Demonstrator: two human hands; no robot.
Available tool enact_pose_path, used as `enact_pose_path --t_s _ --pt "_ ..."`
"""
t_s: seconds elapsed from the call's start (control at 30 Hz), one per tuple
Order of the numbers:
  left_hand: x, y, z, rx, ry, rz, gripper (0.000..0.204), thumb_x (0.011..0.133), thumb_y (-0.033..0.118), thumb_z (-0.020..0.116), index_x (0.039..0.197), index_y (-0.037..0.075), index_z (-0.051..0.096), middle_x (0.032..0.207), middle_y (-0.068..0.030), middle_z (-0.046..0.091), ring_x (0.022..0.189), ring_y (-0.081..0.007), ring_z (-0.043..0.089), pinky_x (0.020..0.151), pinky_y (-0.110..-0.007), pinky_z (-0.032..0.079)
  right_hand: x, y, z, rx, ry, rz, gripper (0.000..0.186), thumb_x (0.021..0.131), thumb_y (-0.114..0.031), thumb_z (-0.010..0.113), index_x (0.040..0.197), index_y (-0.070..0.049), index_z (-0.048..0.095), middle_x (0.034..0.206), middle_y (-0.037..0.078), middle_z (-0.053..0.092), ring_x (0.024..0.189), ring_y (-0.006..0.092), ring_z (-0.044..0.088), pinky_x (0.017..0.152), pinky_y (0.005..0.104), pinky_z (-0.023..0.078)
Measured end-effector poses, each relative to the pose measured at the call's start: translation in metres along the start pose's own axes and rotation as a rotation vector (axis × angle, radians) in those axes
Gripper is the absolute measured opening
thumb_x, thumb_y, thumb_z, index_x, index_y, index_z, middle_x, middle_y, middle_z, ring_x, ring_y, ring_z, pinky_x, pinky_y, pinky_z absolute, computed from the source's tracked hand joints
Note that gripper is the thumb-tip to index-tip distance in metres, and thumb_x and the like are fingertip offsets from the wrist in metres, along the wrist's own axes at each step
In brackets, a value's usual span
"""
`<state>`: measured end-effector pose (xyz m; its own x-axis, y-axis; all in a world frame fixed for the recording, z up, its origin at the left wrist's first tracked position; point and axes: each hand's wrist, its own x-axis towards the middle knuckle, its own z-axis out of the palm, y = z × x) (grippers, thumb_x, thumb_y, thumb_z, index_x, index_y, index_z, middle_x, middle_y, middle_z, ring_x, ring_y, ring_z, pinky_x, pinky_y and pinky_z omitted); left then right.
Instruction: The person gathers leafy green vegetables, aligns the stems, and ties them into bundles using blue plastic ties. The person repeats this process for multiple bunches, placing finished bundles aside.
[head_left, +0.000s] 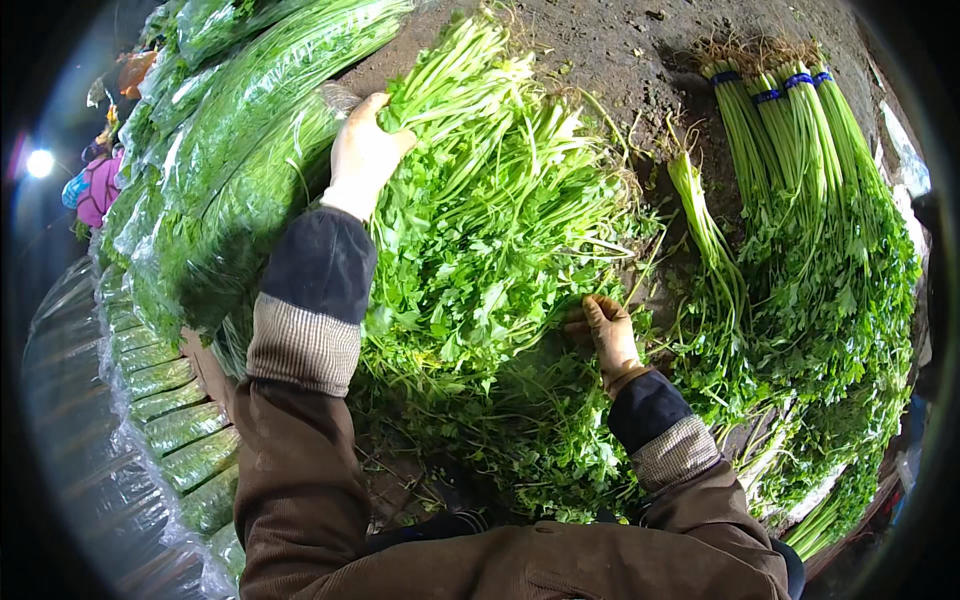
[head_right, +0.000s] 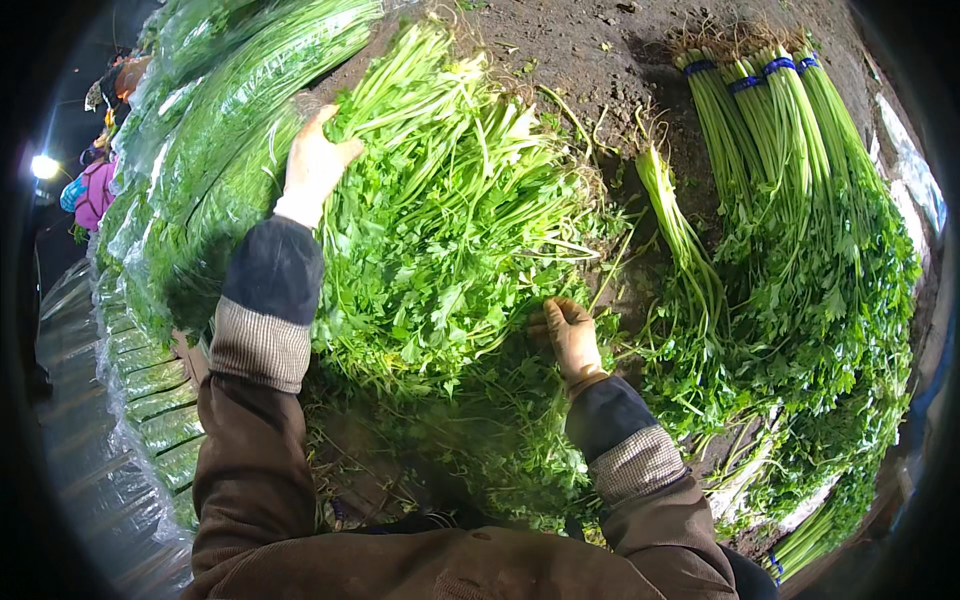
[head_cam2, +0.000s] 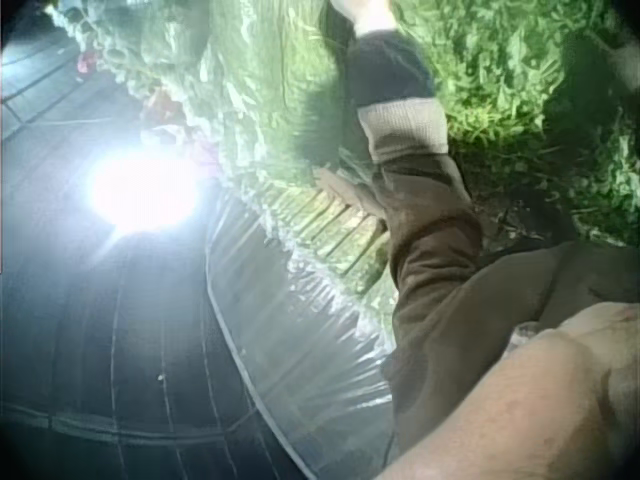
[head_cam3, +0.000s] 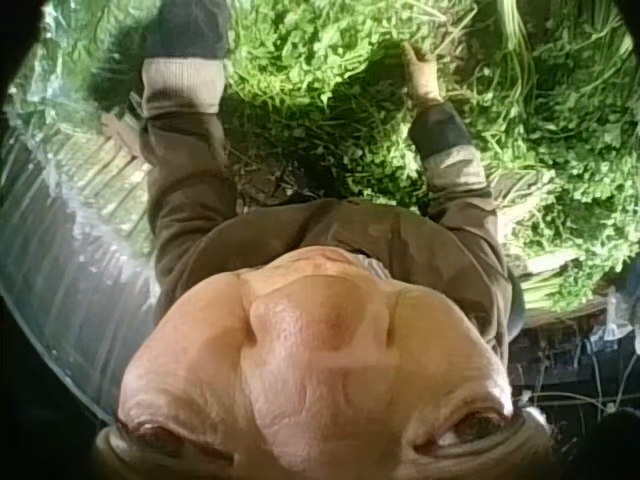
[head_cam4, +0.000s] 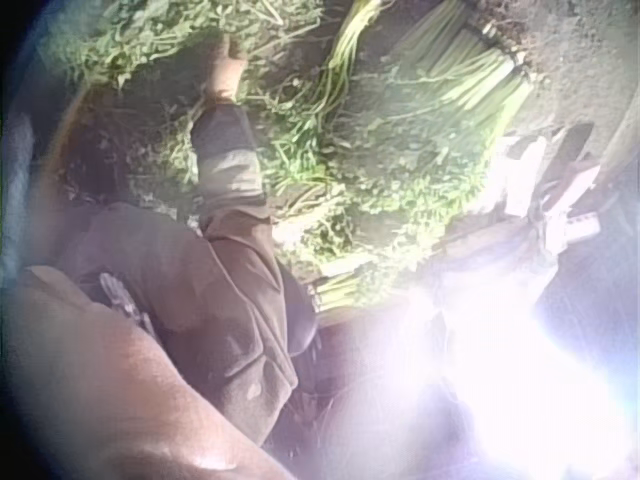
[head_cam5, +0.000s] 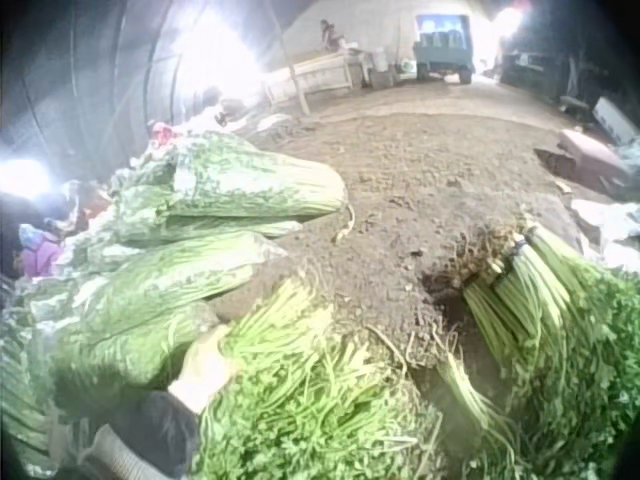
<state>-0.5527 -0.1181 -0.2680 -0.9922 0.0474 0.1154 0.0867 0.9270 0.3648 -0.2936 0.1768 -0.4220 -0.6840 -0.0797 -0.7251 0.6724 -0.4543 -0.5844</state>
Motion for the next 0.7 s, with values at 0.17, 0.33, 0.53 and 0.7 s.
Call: enact_pose_path --t_s 0.17,0.33,0.53,0.7 --pt "-0.096 0.089 0.011 0.668 0.05 0.302 0.048 0.086 0.033 0.069 0.124 0.005 0.06 0.123 -0.0164 0.059 0.107 -0.0326 0.055 0.092 -0.043 0.045 0.003 -0.034 0.039 0.25 -0.177 -0.099 0.05 0.101 -0.037 0.059 0.138 -0.005 0.05 0.114 0.007 0.069 0.096 0.019 0.068 0.086 0.0383 0.056" --pt "-0.207 0.126 0.04 0.246 -0.639 0.481 0.057 0.088 0.036 0.065 0.137 0.009 0.055 0.132 -0.0089 0.057 0.113 -0.0269 0.054 0.092 -0.042 0.045 0.027 -0.044 0.05 0.74 -0.051 0.017 0.071 0.097 -0.055 0.057 0.145 -0.005 0.042 0.139 0.014 0.055 0.123 0.0299 0.053 0.109 0.0514 0.039" --pt "-0.209 0.098 0.047 -0.112 -0.268 0.402 0.042 0.087 0.021 0.071 0.127 0.011 0.061 0.115 -0.0138 0.066 0.103 -0.0344 0.062 0.09 -0.044 0.05 0.033 -0.024 0.033 0.807 0.096 0.068 0.076 0.094 -0.058 0.059 0.149 -0.009 0.04 0.152 0.014 0.043 0.14 0.0322 0.038 0.119 0.0501 0.026" --pt "-0.176 0.11 0.079 -0.154 -0.273 0.472 0.047 0.089 0.02 0.07 0.132 0.008 0.056 0.124 -0.0152 0.063 0.11 -0.034 0.06 0.097 -0.043 0.048 0.022 -0.028 0.028 0.667 0.044 -0.073 0.093 0.089 -0.067 0.059 0.159 -0.017 0.021 0.162 0.015 0.024 0.147 0.0385 0.023 0.117 0.0637 0.013"
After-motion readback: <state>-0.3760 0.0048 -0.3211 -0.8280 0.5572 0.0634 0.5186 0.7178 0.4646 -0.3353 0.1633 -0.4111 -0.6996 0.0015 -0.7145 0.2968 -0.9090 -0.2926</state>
